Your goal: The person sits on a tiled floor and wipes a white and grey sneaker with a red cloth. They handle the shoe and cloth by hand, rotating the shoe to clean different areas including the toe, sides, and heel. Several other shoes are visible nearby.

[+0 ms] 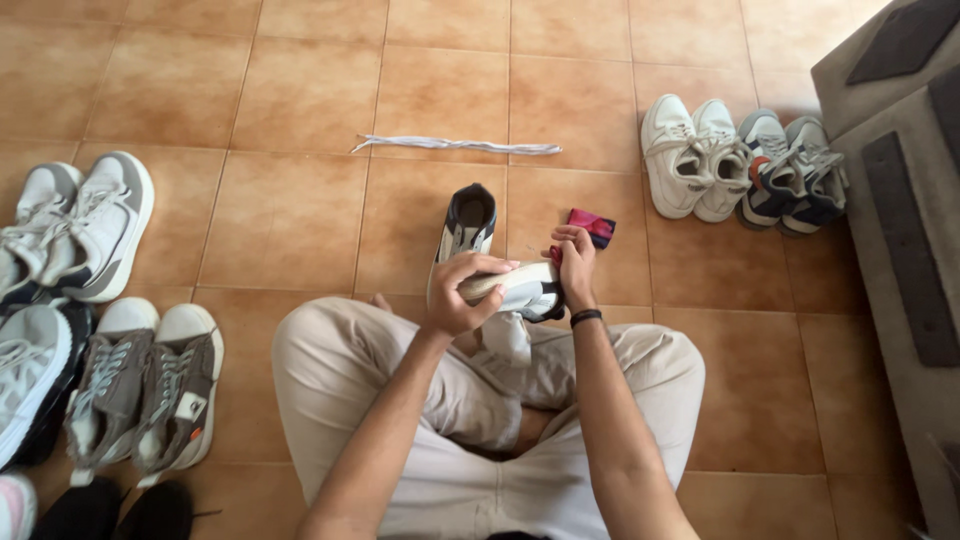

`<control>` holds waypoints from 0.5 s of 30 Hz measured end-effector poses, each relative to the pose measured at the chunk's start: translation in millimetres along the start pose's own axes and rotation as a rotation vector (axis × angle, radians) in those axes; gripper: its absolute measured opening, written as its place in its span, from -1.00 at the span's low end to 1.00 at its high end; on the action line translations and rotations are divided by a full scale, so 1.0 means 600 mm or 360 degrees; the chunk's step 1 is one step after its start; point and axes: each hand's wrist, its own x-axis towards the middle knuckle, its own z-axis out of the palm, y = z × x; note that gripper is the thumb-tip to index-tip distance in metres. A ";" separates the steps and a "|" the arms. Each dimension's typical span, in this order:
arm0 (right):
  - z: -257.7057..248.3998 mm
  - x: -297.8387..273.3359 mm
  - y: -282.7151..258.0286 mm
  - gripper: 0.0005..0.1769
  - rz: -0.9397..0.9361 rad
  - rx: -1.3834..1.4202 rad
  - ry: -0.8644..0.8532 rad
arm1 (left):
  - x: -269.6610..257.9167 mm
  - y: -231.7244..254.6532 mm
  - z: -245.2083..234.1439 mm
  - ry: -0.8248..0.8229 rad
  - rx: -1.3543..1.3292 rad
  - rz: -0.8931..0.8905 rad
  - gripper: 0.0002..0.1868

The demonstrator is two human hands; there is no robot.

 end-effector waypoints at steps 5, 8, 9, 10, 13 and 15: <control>0.002 0.036 0.023 -0.62 0.0095 -0.0047 -0.0147 | 0.004 -0.058 0.006 -0.0023 0.0205 -0.0019 -0.71; 0.017 0.008 -0.001 -0.60 0.0093 -0.0212 -0.0179 | -0.012 -0.085 -0.002 -0.0015 0.0133 -0.0177 -0.73; 0.025 0.000 -0.022 -0.57 0.0081 -0.0413 -0.0171 | -0.016 -0.092 -0.002 -0.0009 0.0080 -0.0220 -0.74; 0.041 -0.007 -0.047 -0.54 0.0059 -0.0608 -0.0167 | -0.014 -0.099 -0.004 -0.0001 0.0033 -0.0254 -0.75; 0.099 -0.056 -0.112 -0.52 -0.0035 -0.0894 -0.0313 | -0.010 -0.109 -0.010 0.0063 0.0023 -0.0264 -0.76; 0.126 -0.085 -0.137 -0.54 -0.0218 -0.0566 -0.0370 | -0.011 -0.110 -0.015 0.0047 -0.0007 -0.0286 -0.75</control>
